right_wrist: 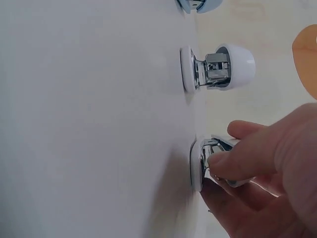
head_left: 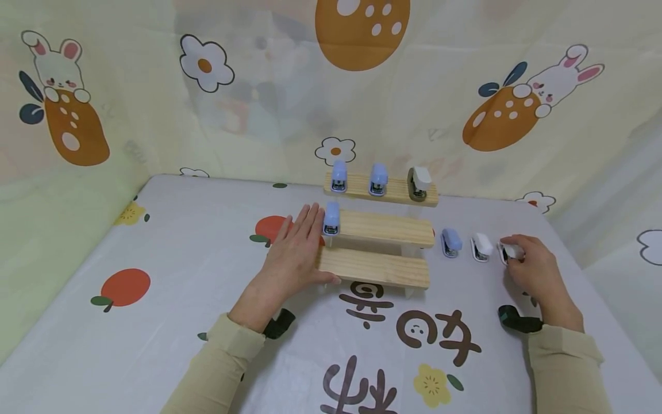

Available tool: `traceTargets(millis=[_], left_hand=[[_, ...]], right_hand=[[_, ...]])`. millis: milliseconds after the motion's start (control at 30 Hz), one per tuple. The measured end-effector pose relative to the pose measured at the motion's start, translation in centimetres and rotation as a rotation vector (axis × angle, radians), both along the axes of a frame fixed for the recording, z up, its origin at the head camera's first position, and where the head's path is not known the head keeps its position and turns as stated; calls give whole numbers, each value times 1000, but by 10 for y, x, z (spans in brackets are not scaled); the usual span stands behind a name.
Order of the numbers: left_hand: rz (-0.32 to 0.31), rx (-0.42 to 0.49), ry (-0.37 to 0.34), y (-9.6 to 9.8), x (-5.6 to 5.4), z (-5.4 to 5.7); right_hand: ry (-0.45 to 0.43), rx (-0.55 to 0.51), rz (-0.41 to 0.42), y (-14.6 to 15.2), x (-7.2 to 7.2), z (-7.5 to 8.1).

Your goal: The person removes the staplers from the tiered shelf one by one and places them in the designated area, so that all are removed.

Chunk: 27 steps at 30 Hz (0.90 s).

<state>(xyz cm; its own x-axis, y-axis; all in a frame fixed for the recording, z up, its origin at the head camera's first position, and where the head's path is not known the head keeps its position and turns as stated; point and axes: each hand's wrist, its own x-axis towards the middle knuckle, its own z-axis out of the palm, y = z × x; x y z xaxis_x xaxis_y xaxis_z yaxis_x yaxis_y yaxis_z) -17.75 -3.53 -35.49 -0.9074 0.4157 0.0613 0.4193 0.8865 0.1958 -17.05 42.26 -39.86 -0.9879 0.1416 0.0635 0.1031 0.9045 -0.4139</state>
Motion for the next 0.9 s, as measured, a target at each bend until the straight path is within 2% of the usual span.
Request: traceTargets(millis=[167, 400, 567, 733, 900], left_hand=[[2, 0, 5, 0, 0, 0], [1, -9, 10, 0, 0, -1], [-1, -4, 22, 0, 1, 0], [-1, -6, 17, 0, 1, 0], [0, -1, 17, 0, 1, 0]], right_hand=[[-17, -4, 6, -4, 3, 9], [146, -56, -30, -22, 8, 29], [231, -72, -32, -39, 11, 43], [319, -90, -4, -58, 18, 57], [438, -111, 81, -79, 26, 71]])
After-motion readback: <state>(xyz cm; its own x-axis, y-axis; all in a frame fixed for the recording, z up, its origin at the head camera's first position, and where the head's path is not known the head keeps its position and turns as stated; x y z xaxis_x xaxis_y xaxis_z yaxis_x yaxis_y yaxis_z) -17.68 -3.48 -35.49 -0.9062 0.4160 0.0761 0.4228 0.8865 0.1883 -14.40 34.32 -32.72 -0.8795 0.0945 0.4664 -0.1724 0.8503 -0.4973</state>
